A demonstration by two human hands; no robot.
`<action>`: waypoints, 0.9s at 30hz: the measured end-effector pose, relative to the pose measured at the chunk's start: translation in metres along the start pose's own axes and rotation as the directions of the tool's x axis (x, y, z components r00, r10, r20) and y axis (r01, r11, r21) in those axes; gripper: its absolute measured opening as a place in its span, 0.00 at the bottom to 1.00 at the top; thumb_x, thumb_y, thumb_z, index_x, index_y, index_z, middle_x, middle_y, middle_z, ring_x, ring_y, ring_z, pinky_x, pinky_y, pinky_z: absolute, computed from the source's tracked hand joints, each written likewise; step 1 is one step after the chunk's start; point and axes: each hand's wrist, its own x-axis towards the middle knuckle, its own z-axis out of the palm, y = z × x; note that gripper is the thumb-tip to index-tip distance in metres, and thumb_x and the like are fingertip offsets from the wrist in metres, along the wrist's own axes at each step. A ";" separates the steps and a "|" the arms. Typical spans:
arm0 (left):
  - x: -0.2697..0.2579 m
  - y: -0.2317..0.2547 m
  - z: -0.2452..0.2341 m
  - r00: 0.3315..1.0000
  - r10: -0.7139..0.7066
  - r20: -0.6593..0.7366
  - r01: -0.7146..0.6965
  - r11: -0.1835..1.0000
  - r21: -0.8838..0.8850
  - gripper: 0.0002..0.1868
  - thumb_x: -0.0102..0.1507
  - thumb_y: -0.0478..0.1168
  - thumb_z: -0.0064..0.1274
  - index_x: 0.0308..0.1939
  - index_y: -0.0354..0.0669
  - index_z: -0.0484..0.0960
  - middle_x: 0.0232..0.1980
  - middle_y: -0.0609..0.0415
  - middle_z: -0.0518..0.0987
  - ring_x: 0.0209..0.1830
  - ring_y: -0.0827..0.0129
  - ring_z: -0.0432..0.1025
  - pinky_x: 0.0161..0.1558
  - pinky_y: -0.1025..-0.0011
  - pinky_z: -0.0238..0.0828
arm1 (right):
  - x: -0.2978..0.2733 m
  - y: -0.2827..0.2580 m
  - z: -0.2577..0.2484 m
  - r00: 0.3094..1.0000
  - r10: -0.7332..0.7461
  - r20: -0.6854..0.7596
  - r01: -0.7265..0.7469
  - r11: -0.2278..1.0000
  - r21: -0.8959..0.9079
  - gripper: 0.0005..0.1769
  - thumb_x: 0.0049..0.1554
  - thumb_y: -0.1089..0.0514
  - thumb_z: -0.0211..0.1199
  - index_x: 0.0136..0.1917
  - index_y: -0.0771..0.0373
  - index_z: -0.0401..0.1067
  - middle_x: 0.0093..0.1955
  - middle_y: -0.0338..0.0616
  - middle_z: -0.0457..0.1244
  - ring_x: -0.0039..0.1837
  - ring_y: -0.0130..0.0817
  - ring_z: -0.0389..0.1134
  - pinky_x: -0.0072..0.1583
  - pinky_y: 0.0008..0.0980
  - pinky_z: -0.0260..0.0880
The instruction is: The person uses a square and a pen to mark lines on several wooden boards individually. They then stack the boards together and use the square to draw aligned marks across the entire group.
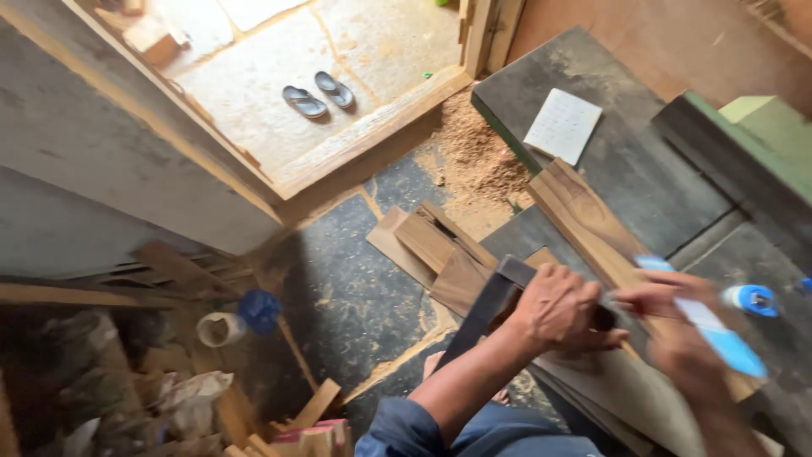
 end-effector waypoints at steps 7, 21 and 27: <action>0.042 0.082 -0.053 0.931 0.366 -0.019 -0.290 0.704 -0.648 0.33 0.54 0.68 0.55 0.49 0.48 0.85 0.39 0.53 0.85 0.38 0.64 0.80 0.45 0.73 0.75 | -0.132 0.107 -0.024 0.848 0.529 0.012 -0.416 0.652 0.634 0.26 0.56 0.55 0.54 0.68 0.61 0.65 0.65 0.56 0.62 0.62 0.42 0.66 0.61 0.42 0.66; 0.053 0.136 -0.027 0.813 0.470 -0.343 -0.575 0.561 -0.595 0.38 0.59 0.64 0.56 0.61 0.42 0.70 0.63 0.43 0.72 0.60 0.53 0.68 0.62 0.61 0.64 | -0.341 0.209 0.060 0.401 0.902 -0.158 -0.307 0.295 0.905 0.17 0.62 0.52 0.58 0.62 0.56 0.62 0.57 0.51 0.60 0.52 0.36 0.61 0.52 0.40 0.60; 0.006 0.074 -0.027 0.880 0.465 0.099 -0.394 0.829 -0.398 0.45 0.62 0.69 0.56 0.72 0.42 0.71 0.69 0.44 0.69 0.71 0.53 0.64 0.72 0.59 0.58 | -0.245 0.015 0.011 0.146 0.755 -0.639 -0.419 0.632 0.652 0.15 0.58 0.63 0.70 0.49 0.60 0.64 0.42 0.39 0.61 0.39 0.25 0.59 0.40 0.30 0.58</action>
